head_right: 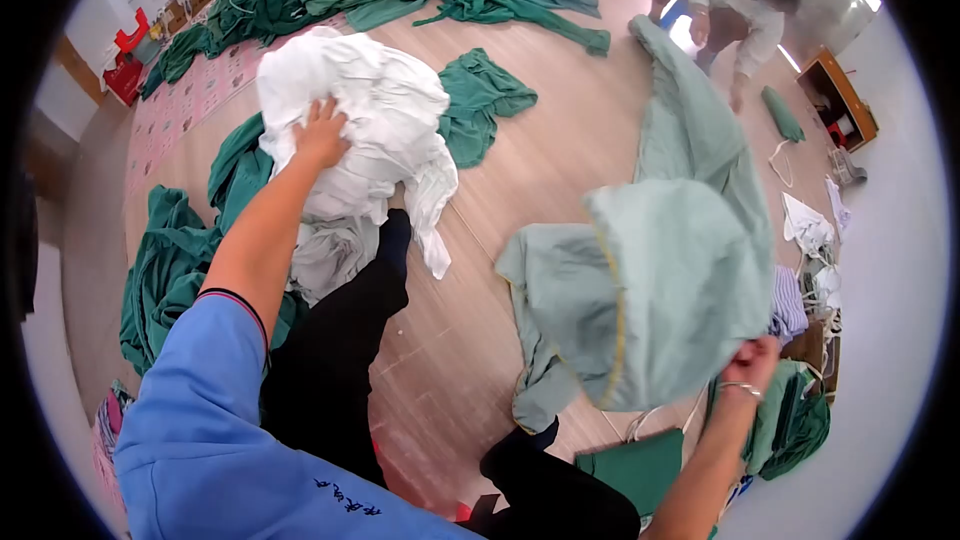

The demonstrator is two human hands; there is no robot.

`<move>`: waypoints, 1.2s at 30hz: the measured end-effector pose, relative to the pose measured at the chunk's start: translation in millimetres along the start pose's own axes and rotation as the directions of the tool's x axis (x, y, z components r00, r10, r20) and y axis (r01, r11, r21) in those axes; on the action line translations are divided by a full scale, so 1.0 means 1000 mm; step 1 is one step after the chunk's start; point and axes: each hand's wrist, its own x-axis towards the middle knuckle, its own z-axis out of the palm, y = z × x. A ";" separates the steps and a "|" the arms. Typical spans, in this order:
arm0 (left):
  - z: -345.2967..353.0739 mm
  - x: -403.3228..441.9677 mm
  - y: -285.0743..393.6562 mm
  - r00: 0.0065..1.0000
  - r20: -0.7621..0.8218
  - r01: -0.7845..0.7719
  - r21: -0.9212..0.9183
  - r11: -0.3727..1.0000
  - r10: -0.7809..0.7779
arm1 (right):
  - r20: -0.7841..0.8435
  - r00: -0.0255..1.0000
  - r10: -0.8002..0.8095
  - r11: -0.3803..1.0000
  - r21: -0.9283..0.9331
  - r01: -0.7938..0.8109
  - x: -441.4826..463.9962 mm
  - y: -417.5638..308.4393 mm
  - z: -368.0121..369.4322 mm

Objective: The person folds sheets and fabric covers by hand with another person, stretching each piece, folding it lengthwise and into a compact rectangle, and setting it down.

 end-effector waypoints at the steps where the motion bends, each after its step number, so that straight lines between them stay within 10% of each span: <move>1: 0.022 0.004 0.006 0.994 -0.078 -0.075 0.014 0.997 0.075 | -0.049 0.993 0.104 0.995 0.002 -0.104 -0.001 0.053 0.007; 3: 0.036 0.001 0.021 0.988 -0.010 -0.155 0.029 0.988 0.155 | -0.091 0.962 0.257 0.951 -0.152 -0.269 0.021 0.132 -0.021; 5: 0.067 0.006 0.032 0.976 -0.023 -0.217 -0.003 0.976 0.217 | 0.137 0.980 0.147 0.545 -0.838 0.036 -0.004 0.178 -0.016; 6: 0.076 0.007 0.036 0.967 -0.069 -0.250 -0.090 0.964 0.244 | 0.139 0.980 0.144 0.544 -0.838 0.039 -0.007 0.176 -0.017; 8: 0.075 0.012 0.046 0.967 -0.041 -0.253 -0.050 0.966 0.251 | 0.589 0.773 0.237 0.067 -0.803 0.592 -0.024 0.184 -0.031; 11: 0.018 0.002 0.096 0.981 0.173 -0.122 0.174 0.977 0.092 | 0.468 0.816 0.340 -0.301 -0.767 0.566 -0.042 0.193 -0.042; 15: 0.008 -0.019 0.154 0.896 0.241 -0.438 0.341 0.832 0.372 | 0.324 0.893 0.314 -0.305 -0.856 0.418 -0.042 0.222 -0.068; 19: 0.064 -0.069 0.217 0.697 0.197 -0.624 -0.308 0.719 0.689 | 0.385 0.895 0.225 -0.105 -0.904 0.415 -0.023 0.254 -0.091; 21: 0.100 -0.092 0.240 0.648 0.431 -0.481 -0.407 0.776 0.628 | 0.331 0.921 0.206 0.026 -0.942 0.333 -0.021 0.257 -0.080; 23: 0.114 -0.132 0.248 0.697 0.486 -0.567 -0.077 0.820 0.528 | 0.334 0.893 0.301 0.006 -0.937 0.349 -0.014 0.256 -0.080; 30: 0.201 -0.145 0.230 0.398 0.070 -0.917 0.016 0.398 0.915 | 0.253 0.727 0.638 -0.078 -0.918 0.388 -0.030 0.265 -0.078; 32: 0.185 -0.144 0.232 0.364 0.452 -0.841 -0.216 0.495 0.815 | 0.107 0.690 0.715 -0.200 -0.916 0.349 -0.029 0.259 -0.082; 36: 0.174 -0.153 0.248 0.503 0.367 -0.735 -0.294 0.611 0.782 | 0.021 0.608 0.794 -0.287 -0.869 0.404 -0.031 0.249 -0.118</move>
